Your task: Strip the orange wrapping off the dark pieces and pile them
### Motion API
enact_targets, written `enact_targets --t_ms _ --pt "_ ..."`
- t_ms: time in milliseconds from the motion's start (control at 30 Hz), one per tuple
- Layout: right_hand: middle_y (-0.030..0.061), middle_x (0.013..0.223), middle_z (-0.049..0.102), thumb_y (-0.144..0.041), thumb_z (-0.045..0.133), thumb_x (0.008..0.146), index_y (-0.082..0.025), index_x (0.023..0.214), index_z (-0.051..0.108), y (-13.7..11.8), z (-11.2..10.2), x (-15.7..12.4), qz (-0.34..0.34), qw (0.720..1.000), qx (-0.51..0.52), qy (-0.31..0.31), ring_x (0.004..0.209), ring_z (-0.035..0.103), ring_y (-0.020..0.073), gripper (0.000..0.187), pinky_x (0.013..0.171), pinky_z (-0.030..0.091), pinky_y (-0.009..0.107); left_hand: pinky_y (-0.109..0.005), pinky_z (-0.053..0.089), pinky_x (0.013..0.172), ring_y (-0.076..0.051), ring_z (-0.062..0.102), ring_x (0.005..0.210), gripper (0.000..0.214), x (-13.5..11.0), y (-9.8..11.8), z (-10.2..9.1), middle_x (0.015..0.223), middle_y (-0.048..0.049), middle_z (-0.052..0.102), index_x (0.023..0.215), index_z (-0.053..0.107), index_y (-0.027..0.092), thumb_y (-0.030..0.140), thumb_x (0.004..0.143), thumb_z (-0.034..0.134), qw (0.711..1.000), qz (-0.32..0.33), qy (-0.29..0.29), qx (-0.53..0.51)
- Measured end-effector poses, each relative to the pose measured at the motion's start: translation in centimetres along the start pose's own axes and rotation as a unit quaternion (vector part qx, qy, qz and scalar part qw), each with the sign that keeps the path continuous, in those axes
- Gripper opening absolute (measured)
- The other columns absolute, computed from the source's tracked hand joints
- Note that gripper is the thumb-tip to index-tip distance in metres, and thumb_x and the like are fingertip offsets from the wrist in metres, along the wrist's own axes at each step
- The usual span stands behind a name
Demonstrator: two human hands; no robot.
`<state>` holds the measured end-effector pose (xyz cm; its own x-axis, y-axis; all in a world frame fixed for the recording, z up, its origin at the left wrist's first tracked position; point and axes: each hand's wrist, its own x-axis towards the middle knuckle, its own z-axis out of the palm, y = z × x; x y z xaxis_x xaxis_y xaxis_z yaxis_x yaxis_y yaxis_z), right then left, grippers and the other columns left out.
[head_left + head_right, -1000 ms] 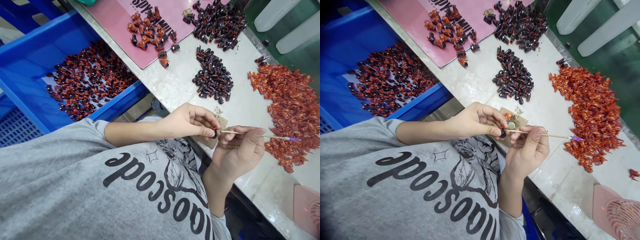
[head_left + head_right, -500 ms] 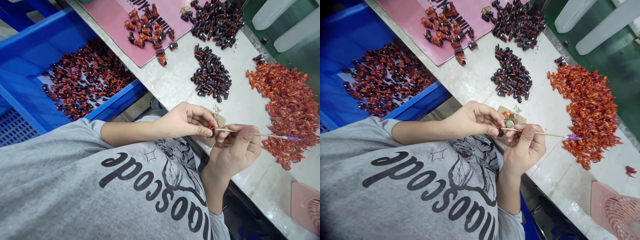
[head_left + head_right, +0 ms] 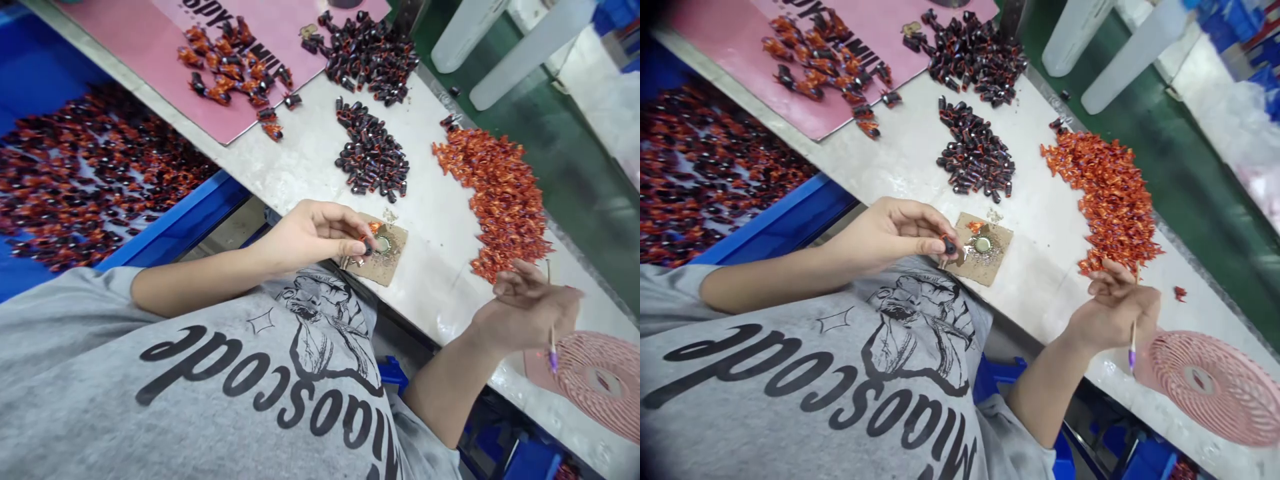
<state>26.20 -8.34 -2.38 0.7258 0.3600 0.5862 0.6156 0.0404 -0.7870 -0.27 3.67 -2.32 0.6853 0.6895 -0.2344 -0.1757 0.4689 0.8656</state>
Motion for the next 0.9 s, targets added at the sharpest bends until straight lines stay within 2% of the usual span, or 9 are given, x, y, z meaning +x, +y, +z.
enact_targets --t_ms 67,167,300,400,500,633,733,800,900 --pt "-0.0003 0.067 0.065 -0.052 0.056 0.088 -0.024 0.062 0.042 1.9 -1.2 2.3 -0.021 0.996 -0.084 -0.036 0.055 0.060 0.0143 0.041 0.053 0.043 0.028 -0.025 0.062 0.074 -0.015 0.074 0.072 0.023 0.0 0.0 -0.2 0.084 -0.0063 0.080 0.078 0.073 0.013 0.020 0.063 0.089 1.000 -0.008 0.012 0.013" --pt "0.0002 0.070 0.066 -0.037 0.074 0.071 -0.023 0.065 0.058 3.8 -0.6 5.3 -0.026 0.971 -0.180 -0.157 0.071 0.064 0.0195 0.023 0.078 0.052 0.038 -0.026 0.062 0.077 -0.016 0.074 0.074 0.026 0.1 -0.2 -0.2 0.084 -0.0063 0.080 0.078 0.074 0.013 0.024 0.062 0.091 0.999 -0.012 0.015 0.028" --pt "0.0005 0.074 0.066 -0.019 0.073 0.066 -0.023 0.068 0.063 5.2 3.4 7.6 -0.015 0.929 -0.243 -0.279 0.077 0.062 0.0210 0.011 0.091 0.050 0.043 -0.024 0.061 0.075 -0.015 0.074 0.074 0.026 0.0 -0.2 0.0 0.084 -0.0059 0.080 0.078 0.075 0.014 0.026 0.062 0.092 0.999 -0.011 0.009 0.035" --pt "0.0016 0.070 0.062 -0.010 0.067 0.066 -0.022 0.063 0.060 5.5 6.6 8.3 -0.001 0.915 -0.255 -0.312 0.076 0.059 0.0215 0.013 0.092 0.049 0.044 -0.022 0.061 0.074 -0.013 0.073 0.071 0.026 -0.2 0.2 0.0 0.082 -0.0041 0.079 0.076 0.075 0.015 0.025 0.060 0.092 1.000 -0.008 0.011 0.020" --pt "0.0024 0.066 0.059 -0.007 0.060 0.067 -0.020 0.060 0.058 4.6 7.8 8.2 0.012 0.917 -0.241 -0.317 0.073 0.057 0.0200 0.015 0.089 0.049 0.043 -0.023 0.061 0.076 -0.012 0.073 0.072 0.023 -0.4 0.6 -0.2 0.080 -0.0025 0.079 0.076 0.075 0.016 0.022 0.061 0.092 1.000 -0.001 0.021 0.009" --pt "0.0023 0.074 0.066 -0.020 0.062 0.077 -0.018 0.075 0.067 0.4 6.2 4.9 0.023 0.927 -0.165 -0.337 0.070 0.058 0.0150 0.005 0.076 0.052 0.033 -0.031 0.060 0.092 -0.017 0.075 0.090 0.021 -0.3 1.0 0.1 0.094 -0.0052 0.080 0.074 0.075 0.017 0.022 0.062 0.091 0.999 0.017 0.038 0.002" --pt "0.0015 0.079 0.070 -0.037 0.064 0.085 -0.020 0.089 0.070 -3.8 4.4 0.1 0.030 0.921 -0.068 -0.382 0.069 0.062 0.0123 0.018 0.064 0.051 0.026 -0.037 0.055 0.105 -0.021 0.074 0.105 0.021 0.0 1.0 1.0 0.110 -0.0079 0.079 0.072 0.074 0.016 0.023 0.063 0.091 0.999 0.008 0.005 -0.038" --pt "0.0029 0.082 0.071 -0.036 0.066 0.087 -0.020 0.087 0.070 -5.9 3.5 -2.9 0.040 0.916 0.083 -0.391 0.074 0.065 0.0131 0.016 0.065 0.052 0.026 -0.037 0.056 0.102 -0.021 0.074 0.102 0.022 0.2 0.7 1.6 0.107 -0.0087 0.079 0.073 0.074 0.016 0.024 0.063 0.092 0.996 -0.003 -0.045 -0.072" --pt "0.0023 0.083 0.070 -0.026 0.067 0.089 -0.022 0.088 0.070 -7.1 2.9 -5.8 -0.011 0.930 0.138 -0.341 0.082 0.067 0.0140 0.006 0.071 0.056 0.029 -0.030 0.059 0.090 -0.016 0.074 0.089 0.024 0.4 0.0 2.2 0.094 -0.0071 0.080 0.074 0.075 0.015 0.025 0.063 0.093 0.988 -0.017 -0.098 -0.115"
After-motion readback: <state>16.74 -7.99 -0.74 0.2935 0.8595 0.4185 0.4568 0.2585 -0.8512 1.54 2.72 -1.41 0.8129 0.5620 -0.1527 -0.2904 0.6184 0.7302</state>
